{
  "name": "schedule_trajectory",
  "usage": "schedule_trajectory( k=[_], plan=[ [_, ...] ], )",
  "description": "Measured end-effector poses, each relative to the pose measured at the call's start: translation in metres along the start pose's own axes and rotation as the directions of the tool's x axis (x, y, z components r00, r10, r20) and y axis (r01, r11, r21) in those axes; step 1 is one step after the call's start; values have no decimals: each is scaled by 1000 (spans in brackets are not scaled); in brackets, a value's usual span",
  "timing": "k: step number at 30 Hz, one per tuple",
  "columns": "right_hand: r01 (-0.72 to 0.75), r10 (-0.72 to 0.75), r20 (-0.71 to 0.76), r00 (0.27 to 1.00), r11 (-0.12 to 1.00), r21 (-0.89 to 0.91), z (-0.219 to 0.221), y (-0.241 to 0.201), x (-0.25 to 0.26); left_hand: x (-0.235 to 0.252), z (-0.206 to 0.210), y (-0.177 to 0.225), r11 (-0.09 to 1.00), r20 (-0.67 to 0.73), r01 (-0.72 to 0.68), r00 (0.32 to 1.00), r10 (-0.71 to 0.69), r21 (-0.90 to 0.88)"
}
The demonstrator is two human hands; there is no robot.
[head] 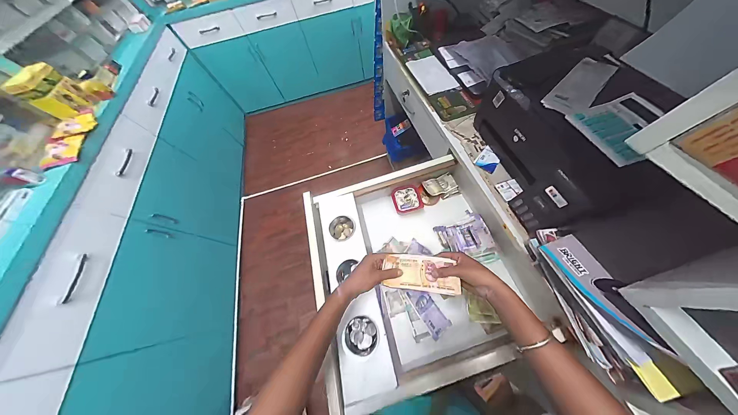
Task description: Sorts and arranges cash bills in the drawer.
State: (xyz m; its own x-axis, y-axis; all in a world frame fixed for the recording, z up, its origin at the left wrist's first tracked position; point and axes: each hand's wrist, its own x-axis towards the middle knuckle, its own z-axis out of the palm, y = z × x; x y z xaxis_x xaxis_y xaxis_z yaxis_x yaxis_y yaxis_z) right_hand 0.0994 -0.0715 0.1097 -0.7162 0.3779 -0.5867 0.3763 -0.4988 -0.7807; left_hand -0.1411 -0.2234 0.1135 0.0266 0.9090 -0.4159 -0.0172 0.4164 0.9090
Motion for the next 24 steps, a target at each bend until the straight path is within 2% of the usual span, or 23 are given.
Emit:
schedule_trajectory(
  k=[2, 6, 10, 12, 14, 17, 19, 21, 24],
  plan=[
    [91, -92, -11, 996, 996, -21, 22, 13, -4, -30, 1, -13, 996, -84, -43, 995, 49, 78],
    [326, -325, 28, 945, 945, -36, 70, 33, 2, -87, -5, -34, 978, -217, -182, 955, 201, 103],
    [410, -400, 119, 909, 909, -76, 109, 73, 27, -116, 0, -72, 981, -328, -185, 925, 193, 55],
    [420, -412, 119, 903, 906, -52, 121, 88, 36, -117, 10, -85, 978, -350, -201, 914, 207, 54],
    [406, -398, 117, 910, 912, -60, 126, 86, 35, -111, 20, -88, 970, -360, -215, 901, 243, 118],
    [362, -329, 205, 922, 920, -153, 115, 70, 29, -106, 23, -91, 964, -351, -209, 901, 255, 165],
    [274, -211, 312, 926, 945, -176, 100, 55, 25, -110, 18, -84, 988, -270, -150, 951, 151, 24],
    [136, -52, 416, 908, 976, -173, 88, 43, 21, -116, 14, -73, 973, -157, -75, 987, 41, -220],
    [-44, 70, 432, 899, 997, -70, 86, 29, 13, -119, 6, -61, 899, -54, -11, 998, -14, -438]
  ],
)
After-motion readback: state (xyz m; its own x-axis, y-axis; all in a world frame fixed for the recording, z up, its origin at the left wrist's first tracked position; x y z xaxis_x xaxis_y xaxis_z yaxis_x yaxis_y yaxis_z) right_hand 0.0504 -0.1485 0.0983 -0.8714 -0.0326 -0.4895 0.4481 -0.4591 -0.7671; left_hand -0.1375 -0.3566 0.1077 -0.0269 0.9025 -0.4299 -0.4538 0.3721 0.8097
